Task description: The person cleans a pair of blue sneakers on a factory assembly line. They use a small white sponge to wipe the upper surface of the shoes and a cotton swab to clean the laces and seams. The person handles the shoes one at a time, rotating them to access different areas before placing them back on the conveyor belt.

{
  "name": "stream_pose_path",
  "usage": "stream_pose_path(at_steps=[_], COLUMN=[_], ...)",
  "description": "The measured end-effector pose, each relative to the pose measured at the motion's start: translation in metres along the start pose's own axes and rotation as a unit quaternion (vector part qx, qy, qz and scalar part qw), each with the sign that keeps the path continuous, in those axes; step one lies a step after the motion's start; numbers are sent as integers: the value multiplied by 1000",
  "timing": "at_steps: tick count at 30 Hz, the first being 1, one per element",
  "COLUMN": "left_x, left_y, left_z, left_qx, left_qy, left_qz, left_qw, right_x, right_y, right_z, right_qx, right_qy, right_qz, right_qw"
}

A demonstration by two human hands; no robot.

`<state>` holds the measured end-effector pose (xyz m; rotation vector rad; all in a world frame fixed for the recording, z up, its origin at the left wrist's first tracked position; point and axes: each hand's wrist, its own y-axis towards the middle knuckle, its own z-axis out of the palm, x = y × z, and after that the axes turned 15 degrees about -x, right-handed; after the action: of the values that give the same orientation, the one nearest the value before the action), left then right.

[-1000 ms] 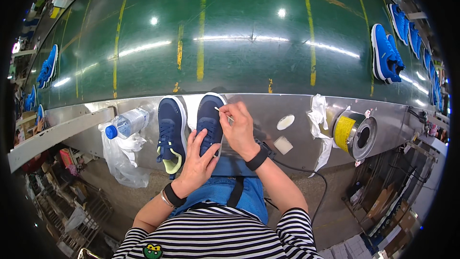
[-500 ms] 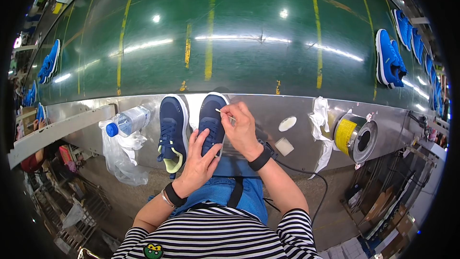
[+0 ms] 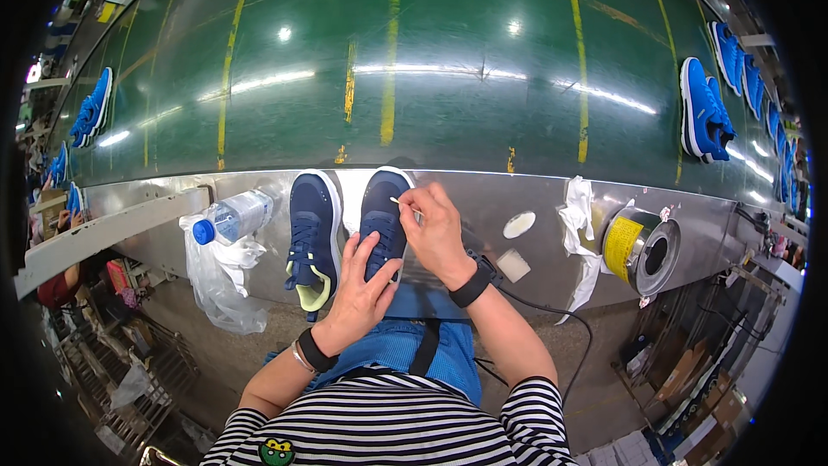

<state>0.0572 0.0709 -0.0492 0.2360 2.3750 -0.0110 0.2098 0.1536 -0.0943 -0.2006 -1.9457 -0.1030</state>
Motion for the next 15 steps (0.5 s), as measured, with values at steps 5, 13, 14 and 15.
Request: stream_pose_path(at_steps=[5,13,14,15], left_x=[-1,-1,-1,-2], left_y=[0,0,0,0], left_z=[-1,-1,-2,-2], left_qx=[4,11,11,11], left_qy=[5,9,10,9], left_qz=[3,0,-1,-2], left_qw=[1000,1000,1000,1000], right_x=[2,-5,-5,-6], right_y=[0,-5,-7,-10], right_z=[3,3,2,-1], right_qx=[-2,-52,-60,-50], right_qy=[-19,47,64,61], right_qz=[11,25,32,35], right_qw=[1000,997,996,996])
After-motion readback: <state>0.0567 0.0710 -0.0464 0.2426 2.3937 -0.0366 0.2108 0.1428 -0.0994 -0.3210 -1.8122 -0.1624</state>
